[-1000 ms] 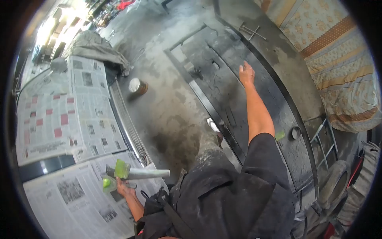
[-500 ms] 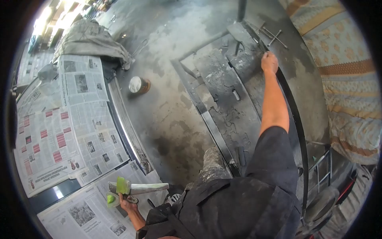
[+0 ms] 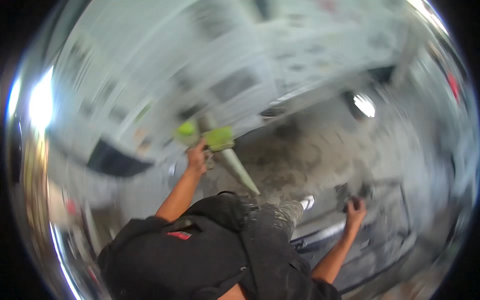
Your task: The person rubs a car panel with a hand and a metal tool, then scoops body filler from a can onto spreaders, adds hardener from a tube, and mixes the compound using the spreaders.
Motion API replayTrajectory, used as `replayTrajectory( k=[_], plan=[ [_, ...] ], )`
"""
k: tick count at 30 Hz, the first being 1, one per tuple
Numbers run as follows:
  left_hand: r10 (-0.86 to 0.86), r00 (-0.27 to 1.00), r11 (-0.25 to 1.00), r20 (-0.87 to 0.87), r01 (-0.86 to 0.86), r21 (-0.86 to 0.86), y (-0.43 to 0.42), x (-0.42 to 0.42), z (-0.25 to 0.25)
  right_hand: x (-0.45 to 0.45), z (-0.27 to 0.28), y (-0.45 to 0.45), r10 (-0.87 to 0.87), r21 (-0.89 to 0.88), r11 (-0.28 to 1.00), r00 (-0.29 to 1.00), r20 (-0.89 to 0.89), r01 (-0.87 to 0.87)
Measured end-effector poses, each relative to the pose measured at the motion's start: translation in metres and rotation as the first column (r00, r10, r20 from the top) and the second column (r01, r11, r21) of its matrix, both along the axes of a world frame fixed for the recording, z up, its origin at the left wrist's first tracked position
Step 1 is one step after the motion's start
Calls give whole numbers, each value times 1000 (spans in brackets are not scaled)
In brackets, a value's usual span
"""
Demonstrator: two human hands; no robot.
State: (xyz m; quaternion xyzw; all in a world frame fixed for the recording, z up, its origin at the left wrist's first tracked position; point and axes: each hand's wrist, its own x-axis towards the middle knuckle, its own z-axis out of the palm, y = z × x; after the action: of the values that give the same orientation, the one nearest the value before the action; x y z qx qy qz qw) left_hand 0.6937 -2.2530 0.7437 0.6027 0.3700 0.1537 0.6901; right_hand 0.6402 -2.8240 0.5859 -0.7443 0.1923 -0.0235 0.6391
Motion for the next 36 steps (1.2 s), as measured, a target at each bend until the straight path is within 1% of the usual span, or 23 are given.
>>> replayTrajectory(
  k=[1, 3, 4, 5, 6, 8, 10, 12, 13, 15, 16, 18, 19, 20, 21, 24, 25, 27, 29, 31, 33, 34, 36],
  plan=[
    [100, 995, 995, 7, -100, -27, 23, -29, -6, 17, 11, 54, 208, -133, 967, 974, -88, -219],
    [268, 963, 961, 30, -265, -77, 65, -81, -14, 38, 2, 159, 464, 7, 883, 867, -182, -470],
    [362, 929, 931, 84, -354, -94, 76, -106, -30, 47, -16, 196, 614, -5, 783, 774, -154, -622],
    [445, 886, 894, 130, -432, -116, 94, -136, -36, 48, 19, 248, 714, -143, 659, 674, -188, -739],
    [497, 857, 866, 136, -481, -138, 121, -166, -43, 46, 30, 297, 749, -165, 613, 635, -191, -773],
    [605, 785, 796, 136, -593, -118, 162, -229, -69, 41, 33, 368, 853, 193, 518, 487, -187, -834],
    [716, 692, 698, 95, -704, -133, 192, -279, -72, 36, 35, 423, 921, 251, 385, 353, -165, -888],
    [786, 594, 616, 173, -776, -134, 209, -342, -73, 6, 50, 460, 947, 523, 292, 166, -275, -801],
    [802, 564, 593, 195, -791, -149, 221, -371, -73, -5, 46, 475, 947, 512, 285, 155, -282, -810],
    [836, 517, 546, 184, -819, -175, 251, -417, -83, -11, 29, 502, 981, 514, 13, -89, -173, -858],
    [857, 482, 512, 181, -838, -190, 265, -435, -85, -21, 29, 519, 978, 511, 18, -91, -188, -859],
    [881, 446, 471, 156, -857, -208, 293, -459, -81, -42, 30, 556, 874, 128, -468, -479, -79, -874],
    [930, 346, 365, 123, -905, -217, 307, -464, -69, -60, 36, 576, 873, 132, -466, -479, -94, -875],
    [966, 241, 255, 90, -941, -221, 321, -470, -63, -82, 40, 594, 856, -121, -515, -501, -130, -849],
    [969, 233, 246, 80, -936, -253, 338, -483, -66, -104, 48, 615, 838, -361, -543, -518, -172, -758],
    [956, 190, 243, 224, -940, -238, 392, -518, -72, -147, 85, 695, 799, -532, -601, -472, -373, -597],
    [954, 180, 232, 240, -951, -207, 406, -525, -63, -150, 73, 720, 800, -519, -600, -466, -378, -609],
    [920, 235, 296, 312, -941, -164, 441, -547, -65, -149, 39, 779, 640, -121, -724, -595, -487, -679],
    [874, 294, 362, 387, -925, -114, 480, -570, -58, -169, 75, 843, 612, -64, -737, -626, -484, -672],
    [933, 263, 272, 244, -962, -3, 512, -592, -45, -186, 87, 895, 583, 13, -743, -656, -479, -669],
    [931, 303, 299, 205, -953, 48, 545, -617, -38, -199, 83, 937, 396, -32, -880, -693, -602, -475],
    [934, 304, 293, 189, -953, 81, 565, -627, -37, -201, 81, 955, 420, -30, -862, -679, -602, -507],
    [909, 363, 358, 204, -932, 60, 597, -652, -43, -195, 77, 974, 404, 283, -707, -699, -590, -648]
  ],
)
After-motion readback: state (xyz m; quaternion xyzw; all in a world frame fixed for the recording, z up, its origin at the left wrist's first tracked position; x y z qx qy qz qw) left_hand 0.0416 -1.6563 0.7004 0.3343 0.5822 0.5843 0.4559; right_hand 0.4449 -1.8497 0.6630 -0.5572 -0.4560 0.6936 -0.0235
